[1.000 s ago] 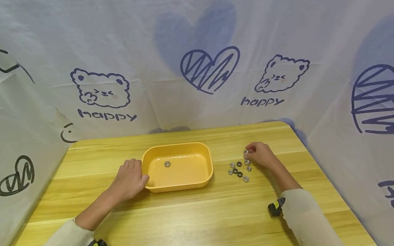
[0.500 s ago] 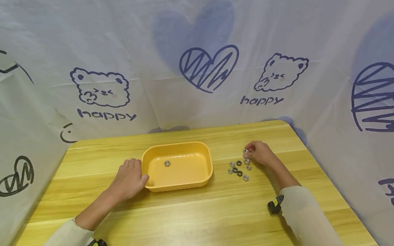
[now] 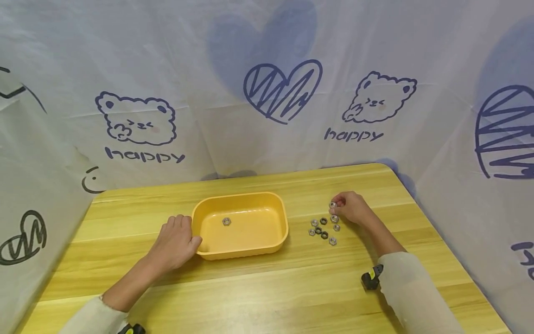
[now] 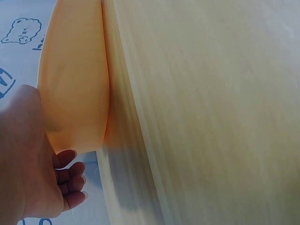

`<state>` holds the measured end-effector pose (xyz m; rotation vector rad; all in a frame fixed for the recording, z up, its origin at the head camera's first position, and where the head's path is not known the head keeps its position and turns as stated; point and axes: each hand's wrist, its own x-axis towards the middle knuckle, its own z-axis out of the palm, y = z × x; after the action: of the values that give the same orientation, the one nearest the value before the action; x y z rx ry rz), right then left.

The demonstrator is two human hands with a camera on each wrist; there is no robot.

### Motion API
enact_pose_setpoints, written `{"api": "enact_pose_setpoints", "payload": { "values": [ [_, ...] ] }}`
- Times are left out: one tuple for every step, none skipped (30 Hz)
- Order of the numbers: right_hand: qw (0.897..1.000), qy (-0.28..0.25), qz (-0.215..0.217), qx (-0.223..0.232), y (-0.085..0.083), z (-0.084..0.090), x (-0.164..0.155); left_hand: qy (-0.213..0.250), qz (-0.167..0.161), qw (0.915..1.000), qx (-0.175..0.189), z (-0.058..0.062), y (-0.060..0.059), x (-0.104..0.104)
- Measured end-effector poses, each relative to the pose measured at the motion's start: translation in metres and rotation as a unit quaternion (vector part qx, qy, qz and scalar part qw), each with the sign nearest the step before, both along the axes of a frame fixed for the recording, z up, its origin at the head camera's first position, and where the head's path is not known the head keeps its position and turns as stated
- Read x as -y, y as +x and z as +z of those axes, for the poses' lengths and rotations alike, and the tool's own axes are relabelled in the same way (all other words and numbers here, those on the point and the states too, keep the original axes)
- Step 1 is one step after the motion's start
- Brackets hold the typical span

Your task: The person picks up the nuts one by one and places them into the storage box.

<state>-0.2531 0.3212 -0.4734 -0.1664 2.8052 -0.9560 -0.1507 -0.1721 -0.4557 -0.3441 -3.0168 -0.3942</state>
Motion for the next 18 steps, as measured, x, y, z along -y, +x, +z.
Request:
{"api": "enact_pose_setpoints", "payload": {
  "values": [
    [1.000, 0.001, 0.000, 0.000, -0.0003, -0.0002, 0.0001, 0.000, 0.000, 1.0000, 0.000, 0.0001, -0.0002, 0.0001],
    [1.000, 0.001, 0.001, -0.001, -0.0003, 0.0001, 0.0001, 0.000, 0.000, 1.0000, 0.000, 0.0000, -0.0003, 0.0002],
    [1.000, 0.002, 0.004, -0.002, -0.0003, 0.0005, 0.0000, 0.000, 0.000, 1.0000, 0.000, 0.0000, -0.0003, 0.0002],
    [1.000, 0.004, 0.008, -0.003, -0.0004, 0.0009, -0.0002, 0.001, 0.000, 1.0000, 0.000, 0.0001, -0.0003, 0.0003],
    [1.000, 0.005, 0.010, -0.002, -0.0003, 0.0014, 0.0000, 0.001, 0.001, 1.0000, 0.000, 0.0001, -0.0003, 0.0003],
    [1.000, 0.007, 0.013, -0.003, -0.0003, 0.0019, 0.0000, 0.001, 0.001, 1.0000, 0.000, 0.0001, -0.0003, 0.0005],
    [1.000, 0.009, 0.017, -0.003, -0.0003, 0.0023, 0.0003, 0.001, 0.001, 1.0000, 0.000, 0.0002, -0.0001, 0.0004],
    [1.000, 0.011, 0.020, -0.002, -0.0004, 0.0027, 0.0004, 0.000, 0.001, 1.0000, 0.000, 0.0002, 0.0000, 0.0004],
    [1.000, 0.014, 0.022, -0.001, -0.0004, 0.0030, 0.0006, 0.000, 0.000, 1.0000, -0.001, 0.0003, 0.0002, 0.0003],
    [1.000, 0.016, 0.023, 0.000, -0.0002, 0.0032, 0.0007, 0.000, 0.000, 1.0000, -0.001, 0.0004, 0.0003, 0.0002],
    [1.000, 0.017, 0.023, 0.001, -0.0001, 0.0033, 0.0009, 0.000, 0.000, 1.0000, -0.001, 0.0004, 0.0004, 0.0001],
    [1.000, 0.019, 0.023, 0.001, 0.0000, 0.0032, 0.0008, 0.000, 0.000, 1.0000, -0.002, 0.0003, 0.0004, -0.0001],
    [1.000, 0.020, 0.023, 0.001, 0.0003, 0.0033, 0.0009, 0.000, 0.000, 1.0000, -0.002, 0.0002, 0.0005, -0.0004],
    [1.000, 0.020, 0.023, 0.001, 0.0007, 0.0037, 0.0010, 0.000, 0.001, 1.0000, -0.002, 0.0002, 0.0005, -0.0006],
    [1.000, 0.020, 0.022, -0.001, 0.0011, 0.0041, 0.0011, 0.001, 0.001, 1.0000, -0.002, 0.0002, 0.0006, -0.0007],
    [1.000, 0.019, 0.023, -0.003, 0.0016, 0.0044, 0.0012, 0.000, 0.001, 1.0000, -0.002, 0.0004, 0.0006, -0.0007],
    [1.000, 0.019, 0.022, -0.005, 0.0018, 0.0047, 0.0015, 0.000, 0.001, 1.0000, -0.002, 0.0006, 0.0007, -0.0009],
    [1.000, 0.019, 0.022, -0.007, 0.0023, 0.0052, 0.0016, 0.000, 0.001, 1.0000, -0.002, 0.0008, 0.0008, -0.0009]
  ]
}}
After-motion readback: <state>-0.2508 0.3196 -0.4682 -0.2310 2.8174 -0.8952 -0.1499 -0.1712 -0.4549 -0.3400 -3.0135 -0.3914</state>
